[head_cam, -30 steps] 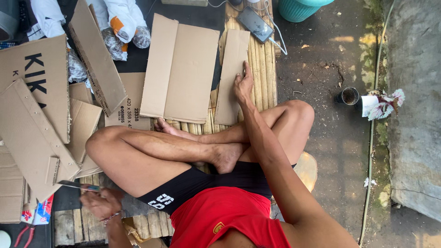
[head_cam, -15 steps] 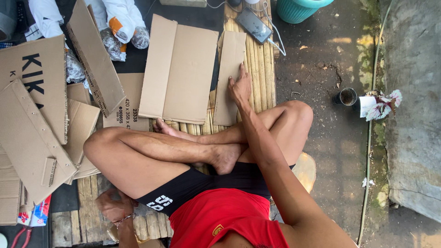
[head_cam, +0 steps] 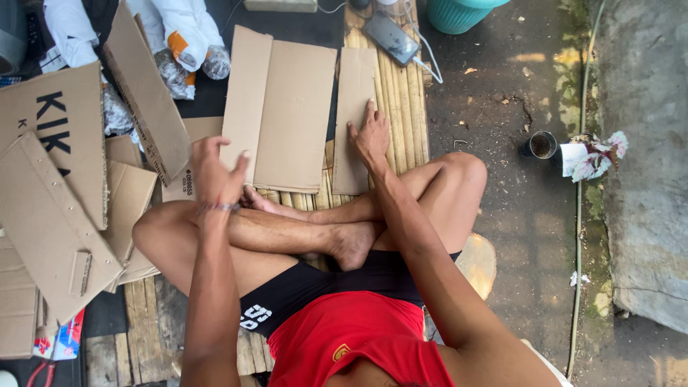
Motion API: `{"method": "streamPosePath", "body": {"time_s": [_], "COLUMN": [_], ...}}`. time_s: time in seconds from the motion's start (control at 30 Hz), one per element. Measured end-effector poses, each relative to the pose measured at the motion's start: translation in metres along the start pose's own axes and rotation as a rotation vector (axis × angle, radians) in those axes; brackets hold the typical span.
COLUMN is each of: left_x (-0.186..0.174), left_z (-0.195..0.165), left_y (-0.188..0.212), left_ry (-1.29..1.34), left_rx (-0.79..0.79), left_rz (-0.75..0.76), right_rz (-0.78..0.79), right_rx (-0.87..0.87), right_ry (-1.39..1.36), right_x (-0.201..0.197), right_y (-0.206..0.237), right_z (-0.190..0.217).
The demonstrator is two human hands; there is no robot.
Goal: The person cuts a piece of cardboard with a utility knife, folds the edges, and secures the seams with orange packing tape to form a small box. The person then folds the flaps to close the box.
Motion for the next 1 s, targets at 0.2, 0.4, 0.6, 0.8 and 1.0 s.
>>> {"method": "streamPosePath", "body": {"time_s": [0.2,0.4,0.6,0.8,1.0], "left_x": [0.070,0.081,0.087,0.107,0.110], "left_z": [0.004,0.026,0.037,0.053,0.059], "left_y": [-0.032,-0.031,-0.047,-0.059,-0.059], "left_ry": [-0.344,-0.355,-0.291,-0.213,-0.175], "left_rx": [-0.133,-0.384,-0.292,-0.203,-0.182], "left_rz": [0.121,0.253,0.169,0.119,0.121], "right_rz": [0.107,0.199,0.257,0.214,0.216], "right_rx": [0.021,0.018,0.041,0.015,0.017], "right_ry": [-0.012,0.073,0.139,0.149,0.157], "right_x": [-0.010,-0.015,-0.004,0.000,-0.001], "right_y": [0.003,0.002,-0.001,0.001,0.003], "right_z": [-0.010,-0.004,0.006,0.001,0.001]}}
Point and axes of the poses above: each hand's wrist, its own y-axis away from the middle knuckle, its own x-axis out of the palm, z = x × y, the point moved 2 cm from there along -y, towards the middle knuckle, and after that the axes turned 6 degrees about -z, right-handed, at the moved point
